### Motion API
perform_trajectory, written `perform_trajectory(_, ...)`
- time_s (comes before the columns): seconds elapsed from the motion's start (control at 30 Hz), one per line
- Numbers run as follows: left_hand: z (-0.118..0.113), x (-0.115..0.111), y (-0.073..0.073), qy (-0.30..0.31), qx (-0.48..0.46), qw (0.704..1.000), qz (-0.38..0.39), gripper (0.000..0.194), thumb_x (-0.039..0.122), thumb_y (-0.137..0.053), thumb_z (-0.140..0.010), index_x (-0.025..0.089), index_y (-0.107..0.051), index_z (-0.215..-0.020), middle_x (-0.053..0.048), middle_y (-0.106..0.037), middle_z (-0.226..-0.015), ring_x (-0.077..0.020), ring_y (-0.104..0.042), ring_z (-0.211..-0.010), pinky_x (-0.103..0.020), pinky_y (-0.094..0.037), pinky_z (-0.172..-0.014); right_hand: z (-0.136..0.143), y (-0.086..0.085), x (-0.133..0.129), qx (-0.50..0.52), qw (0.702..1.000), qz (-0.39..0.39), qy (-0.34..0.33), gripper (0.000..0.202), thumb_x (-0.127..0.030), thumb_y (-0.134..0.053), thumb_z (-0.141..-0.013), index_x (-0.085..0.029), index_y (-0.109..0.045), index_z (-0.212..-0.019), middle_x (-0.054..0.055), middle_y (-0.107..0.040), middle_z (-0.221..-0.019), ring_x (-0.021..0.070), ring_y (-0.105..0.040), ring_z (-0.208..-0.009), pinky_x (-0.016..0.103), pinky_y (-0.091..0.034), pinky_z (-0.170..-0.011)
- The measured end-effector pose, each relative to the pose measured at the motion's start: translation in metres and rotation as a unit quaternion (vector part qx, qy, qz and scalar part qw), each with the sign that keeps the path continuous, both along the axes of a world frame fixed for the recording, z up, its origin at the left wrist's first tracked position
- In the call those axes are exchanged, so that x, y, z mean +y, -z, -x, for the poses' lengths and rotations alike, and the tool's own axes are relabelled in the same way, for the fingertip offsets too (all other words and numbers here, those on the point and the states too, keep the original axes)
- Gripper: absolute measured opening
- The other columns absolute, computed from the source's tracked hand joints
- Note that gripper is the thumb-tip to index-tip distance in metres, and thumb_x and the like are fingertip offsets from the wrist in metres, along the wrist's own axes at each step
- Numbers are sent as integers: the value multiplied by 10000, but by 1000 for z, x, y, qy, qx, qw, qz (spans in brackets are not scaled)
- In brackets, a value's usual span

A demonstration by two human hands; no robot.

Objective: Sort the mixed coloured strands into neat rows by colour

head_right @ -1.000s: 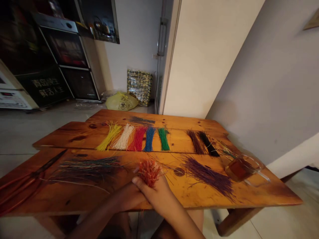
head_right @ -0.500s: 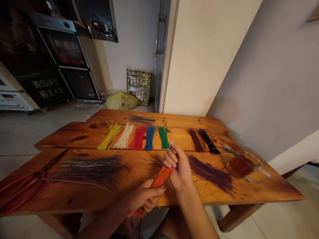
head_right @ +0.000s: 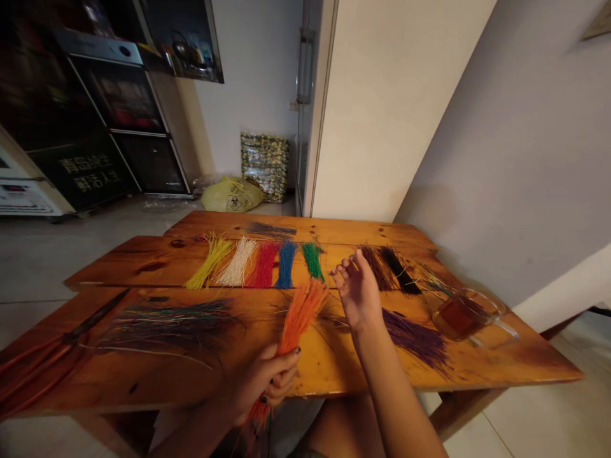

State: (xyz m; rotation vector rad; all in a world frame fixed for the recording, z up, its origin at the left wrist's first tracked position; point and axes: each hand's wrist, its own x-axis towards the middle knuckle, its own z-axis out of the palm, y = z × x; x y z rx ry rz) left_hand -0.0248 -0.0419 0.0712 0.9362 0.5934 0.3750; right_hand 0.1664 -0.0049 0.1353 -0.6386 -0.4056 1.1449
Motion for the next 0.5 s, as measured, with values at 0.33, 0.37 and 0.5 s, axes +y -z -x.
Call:
perform_trajectory(0.33, 1, 14, 0, -153, -136, 978, 42, 479, 480, -606, -717, 194, -270, -533, 115, -173, -387, -23, -97, -328, -177, -100, -339, 65, 65, -69, -227, 951, 57, -203, 450, -458, -603, -764, -227, -549, -1147, 75, -593, -1164, 215, -517, -1113, 402, -324, -1008)
perform_trajectory(0.37, -2, 14, 2, -172, -135, 976, 28, 494, 494, -591, -729, 192, -261, -518, 111, -173, -385, -25, -106, -331, -180, -112, -345, 74, 68, -75, -256, 935, 52, -240, 462, -443, -599, -772, -227, -530, -1174, 70, -576, -1192, 215, -497, -1140, 394, -308, -1021)
perform_trajectory(0.5, -8, 14, 7, -206, -103, 969, -86, 500, 504, -496, -804, 189, -291, -475, 58, -311, -404, -63, -307, -383, -202, -288, -426, 93, 71, -84, -353, 903, 33, -242, 468, -368, -611, -774, -224, -497, -1205, 49, -537, -1237, 202, -428, -1204, 352, -276, -1041)
